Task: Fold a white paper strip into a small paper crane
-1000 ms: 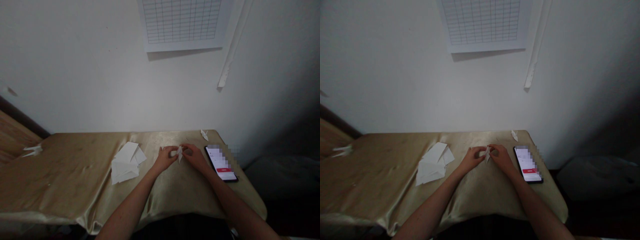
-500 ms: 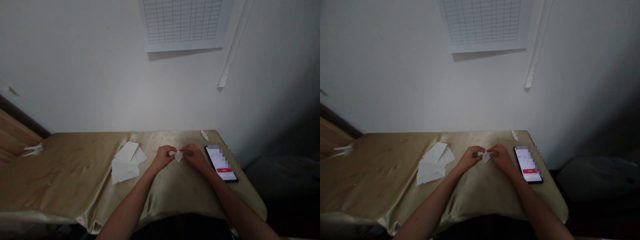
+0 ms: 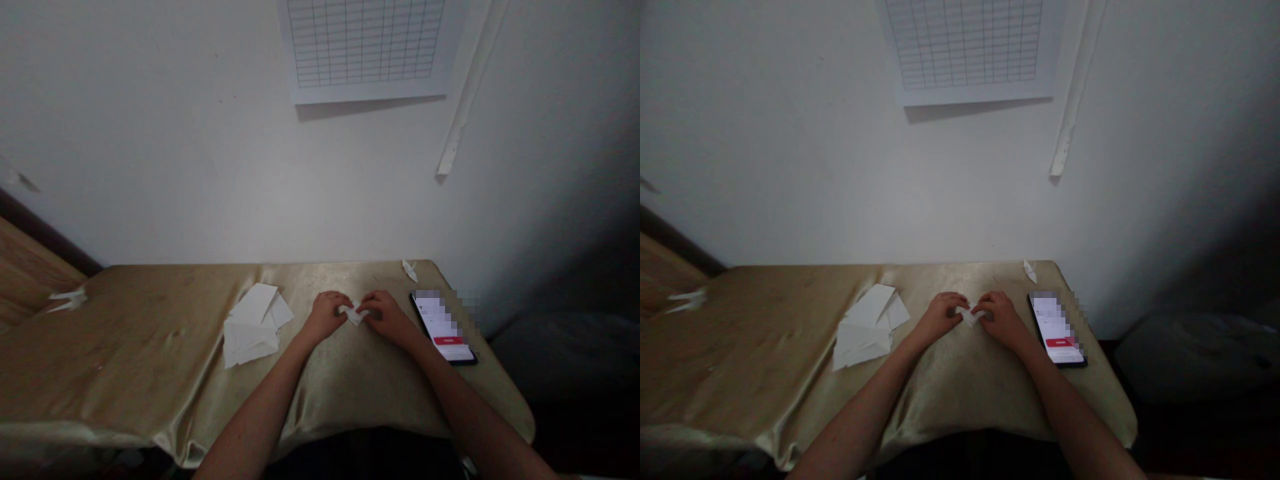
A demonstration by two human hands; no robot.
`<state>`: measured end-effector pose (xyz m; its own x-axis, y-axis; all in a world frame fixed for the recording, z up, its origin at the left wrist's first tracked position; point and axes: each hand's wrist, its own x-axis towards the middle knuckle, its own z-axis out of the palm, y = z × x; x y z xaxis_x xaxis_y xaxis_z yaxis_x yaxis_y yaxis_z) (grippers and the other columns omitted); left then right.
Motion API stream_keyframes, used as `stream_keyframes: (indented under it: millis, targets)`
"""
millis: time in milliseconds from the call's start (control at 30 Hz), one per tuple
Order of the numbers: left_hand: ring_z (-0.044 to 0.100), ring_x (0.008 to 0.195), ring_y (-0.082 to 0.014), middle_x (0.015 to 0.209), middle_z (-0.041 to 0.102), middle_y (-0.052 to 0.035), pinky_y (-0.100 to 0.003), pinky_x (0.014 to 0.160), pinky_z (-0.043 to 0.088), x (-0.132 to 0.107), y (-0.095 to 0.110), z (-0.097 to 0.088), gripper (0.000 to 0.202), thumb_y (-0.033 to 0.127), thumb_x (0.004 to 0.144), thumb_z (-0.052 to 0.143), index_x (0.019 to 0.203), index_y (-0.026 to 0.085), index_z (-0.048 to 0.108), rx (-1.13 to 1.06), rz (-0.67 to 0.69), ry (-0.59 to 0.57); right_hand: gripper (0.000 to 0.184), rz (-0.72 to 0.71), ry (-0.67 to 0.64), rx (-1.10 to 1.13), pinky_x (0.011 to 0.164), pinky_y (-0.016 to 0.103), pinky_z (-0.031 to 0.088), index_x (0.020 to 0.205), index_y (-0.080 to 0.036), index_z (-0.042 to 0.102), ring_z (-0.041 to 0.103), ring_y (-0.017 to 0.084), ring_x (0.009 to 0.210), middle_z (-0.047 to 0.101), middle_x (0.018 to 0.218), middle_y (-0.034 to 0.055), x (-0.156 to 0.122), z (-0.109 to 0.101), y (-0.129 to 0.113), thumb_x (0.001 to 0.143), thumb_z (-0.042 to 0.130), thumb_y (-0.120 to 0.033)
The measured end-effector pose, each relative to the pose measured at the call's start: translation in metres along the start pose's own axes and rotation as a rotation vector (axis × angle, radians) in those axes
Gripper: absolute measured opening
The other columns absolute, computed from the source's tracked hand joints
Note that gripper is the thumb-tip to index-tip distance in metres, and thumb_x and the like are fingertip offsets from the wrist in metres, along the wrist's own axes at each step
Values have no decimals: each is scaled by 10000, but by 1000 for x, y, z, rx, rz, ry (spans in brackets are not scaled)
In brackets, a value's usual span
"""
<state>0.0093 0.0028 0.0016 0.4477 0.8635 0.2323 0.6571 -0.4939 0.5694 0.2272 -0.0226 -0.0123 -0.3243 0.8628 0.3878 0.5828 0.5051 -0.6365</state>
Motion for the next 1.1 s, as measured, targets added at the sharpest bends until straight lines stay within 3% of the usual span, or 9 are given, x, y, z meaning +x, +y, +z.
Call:
stream_keyframes:
  millis: [267,633,867,1100]
  targets:
    - [630,1185,-253,1180,738,-38,-435,1113,418,-2,-3,4,286,121,769,683,988,268,793,52,6,11,324,15,-32,-40,1041,453,435,941,-304,796,571,245,1116,658,1106,56,-1,0,0,765,662,-68]
    - [534,1290,-297,1353,619,-93,-533,1137,367,-9,1,13,310,338,915,685,1221,357,729,241,34,30,249,25,-66,-47,1079,475,410,969,-317,794,540,255,1166,634,1166,62,-3,0,1,816,696,-146]
    - [514,1305,-296,1390,575,-99,-539,1131,373,-11,4,13,291,336,946,643,1222,358,732,310,40,22,145,32,-26,-71,1026,417,458,980,-223,777,551,236,1116,647,1123,90,-3,0,2,896,659,-233]
    - [528,1272,-284,1418,520,-106,-533,1124,384,-10,9,10,308,314,919,680,1221,352,728,308,11,32,183,87,-20,-139,1039,416,459,1052,-231,763,549,241,1137,648,1140,87,-1,1,6,905,668,-286]
